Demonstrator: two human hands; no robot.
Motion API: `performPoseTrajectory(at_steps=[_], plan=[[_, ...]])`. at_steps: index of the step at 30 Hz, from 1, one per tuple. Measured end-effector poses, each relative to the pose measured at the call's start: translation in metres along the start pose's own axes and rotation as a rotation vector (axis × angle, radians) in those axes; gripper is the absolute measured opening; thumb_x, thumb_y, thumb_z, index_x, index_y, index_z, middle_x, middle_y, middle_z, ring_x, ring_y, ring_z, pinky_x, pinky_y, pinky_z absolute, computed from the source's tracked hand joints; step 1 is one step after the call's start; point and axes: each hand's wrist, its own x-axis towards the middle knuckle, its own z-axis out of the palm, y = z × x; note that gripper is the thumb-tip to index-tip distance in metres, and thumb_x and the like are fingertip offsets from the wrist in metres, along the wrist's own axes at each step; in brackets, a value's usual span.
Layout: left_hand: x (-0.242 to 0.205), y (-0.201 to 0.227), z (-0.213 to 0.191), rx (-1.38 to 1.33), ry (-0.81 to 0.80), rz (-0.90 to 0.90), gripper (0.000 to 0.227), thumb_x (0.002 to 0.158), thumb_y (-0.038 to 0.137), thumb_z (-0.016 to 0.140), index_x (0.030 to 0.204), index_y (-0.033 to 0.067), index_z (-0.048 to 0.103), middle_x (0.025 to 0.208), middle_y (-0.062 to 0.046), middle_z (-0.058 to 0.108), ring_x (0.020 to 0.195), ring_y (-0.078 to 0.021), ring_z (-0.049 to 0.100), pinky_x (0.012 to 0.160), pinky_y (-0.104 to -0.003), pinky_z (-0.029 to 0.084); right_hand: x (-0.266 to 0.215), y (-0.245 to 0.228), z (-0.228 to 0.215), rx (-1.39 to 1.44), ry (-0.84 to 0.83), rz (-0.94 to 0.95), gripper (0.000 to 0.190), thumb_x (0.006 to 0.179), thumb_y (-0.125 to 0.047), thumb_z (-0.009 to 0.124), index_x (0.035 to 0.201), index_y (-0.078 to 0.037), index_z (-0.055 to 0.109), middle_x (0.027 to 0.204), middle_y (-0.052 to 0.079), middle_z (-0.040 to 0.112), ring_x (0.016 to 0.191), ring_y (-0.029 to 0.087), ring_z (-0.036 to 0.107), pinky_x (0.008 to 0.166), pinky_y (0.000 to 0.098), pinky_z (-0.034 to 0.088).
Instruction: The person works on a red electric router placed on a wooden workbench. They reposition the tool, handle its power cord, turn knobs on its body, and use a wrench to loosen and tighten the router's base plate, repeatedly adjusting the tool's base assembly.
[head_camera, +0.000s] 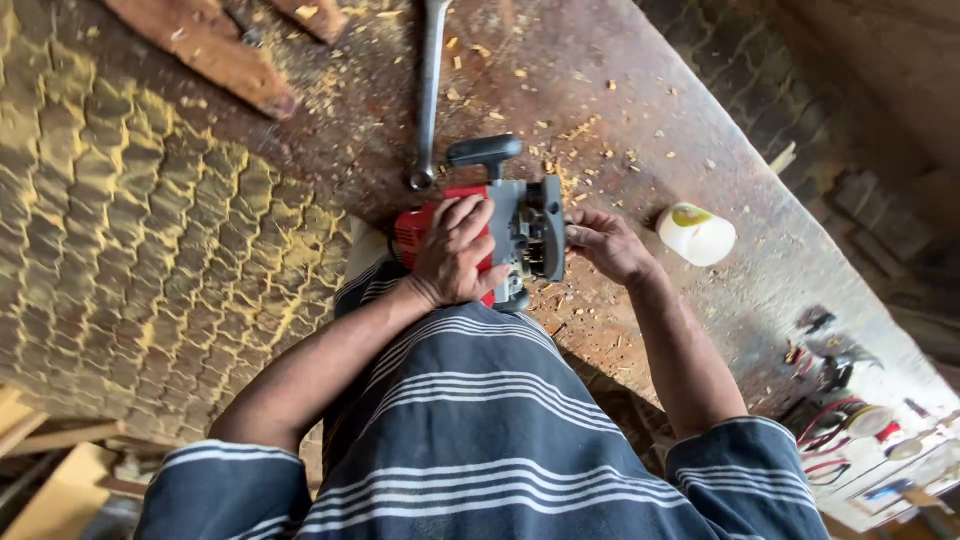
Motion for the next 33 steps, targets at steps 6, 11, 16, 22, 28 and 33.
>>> performPoseTrajectory(at_steps=[6,11,16,22,28,33], plan=[[-0.007,-0.005,0.01,-0.02,0.023,-0.02,0.058,0.091,0.055,0.066,0.083,-0.0022,0.072,0.142,-0.029,0.058,0.14,-0.0409,0.047,0.121,-0.057,0.03,0.008,-0.018,0.003,-0.166,-0.031,0.082,0.024,0.098,-0.018,0.072,0.115,-0.002,0.07,0.106,0.005,0.075,0.096,0.015,0.069,0.089,0.0344,0.055],[-0.009,-0.008,0.013,-0.056,0.062,-0.02,0.056,0.09,0.054,0.069,0.086,-0.0018,0.073,0.141,-0.029,0.058,0.14,-0.0408,0.046,0.121,-0.057,0.03,0.004,-0.036,0.033,-0.103,-0.029,0.087,0.033,0.093,-0.022,0.072,0.122,-0.005,0.07,0.114,0.001,0.075,0.105,0.012,0.068,0.097,0.032,0.052],[-0.009,-0.009,0.013,-0.059,0.08,0.003,0.056,0.089,0.055,0.07,0.088,-0.0015,0.073,0.14,-0.029,0.057,0.14,-0.0412,0.046,0.121,-0.057,0.029,0.005,-0.036,0.028,-0.308,-0.014,0.055,0.029,0.095,-0.021,0.072,0.119,-0.005,0.072,0.107,-0.001,0.075,0.097,0.008,0.066,0.09,0.0301,0.053],[-0.001,-0.004,0.002,-0.062,0.031,0.012,0.056,0.089,0.053,0.069,0.079,-0.0019,0.069,0.139,-0.029,0.06,0.138,-0.0398,0.049,0.119,-0.056,0.031,0.014,-0.015,0.007,-0.62,0.062,-0.04,0.015,0.096,-0.015,0.074,0.1,-0.001,0.078,0.087,-0.003,0.072,0.08,0.006,0.062,0.072,0.0287,0.054],[-0.001,-0.002,0.005,-0.008,-0.002,-0.005,0.056,0.091,0.054,0.067,0.077,-0.0007,0.068,0.139,-0.029,0.06,0.138,-0.0397,0.049,0.119,-0.056,0.03,0.012,-0.013,0.015,-0.424,0.065,-0.026,0.014,0.093,-0.014,0.076,0.101,-0.003,0.077,0.09,-0.003,0.075,0.082,0.005,0.065,0.078,0.0273,0.055],[0.0,-0.003,0.004,0.012,0.002,0.002,0.058,0.093,0.054,0.063,0.077,-0.0013,0.069,0.138,-0.03,0.06,0.137,-0.041,0.049,0.117,-0.056,0.031,0.006,-0.034,0.038,-0.314,-0.006,-0.057,0.021,0.087,-0.02,0.079,0.103,-0.007,0.075,0.093,-0.001,0.077,0.083,0.006,0.07,0.077,0.0255,0.059]])
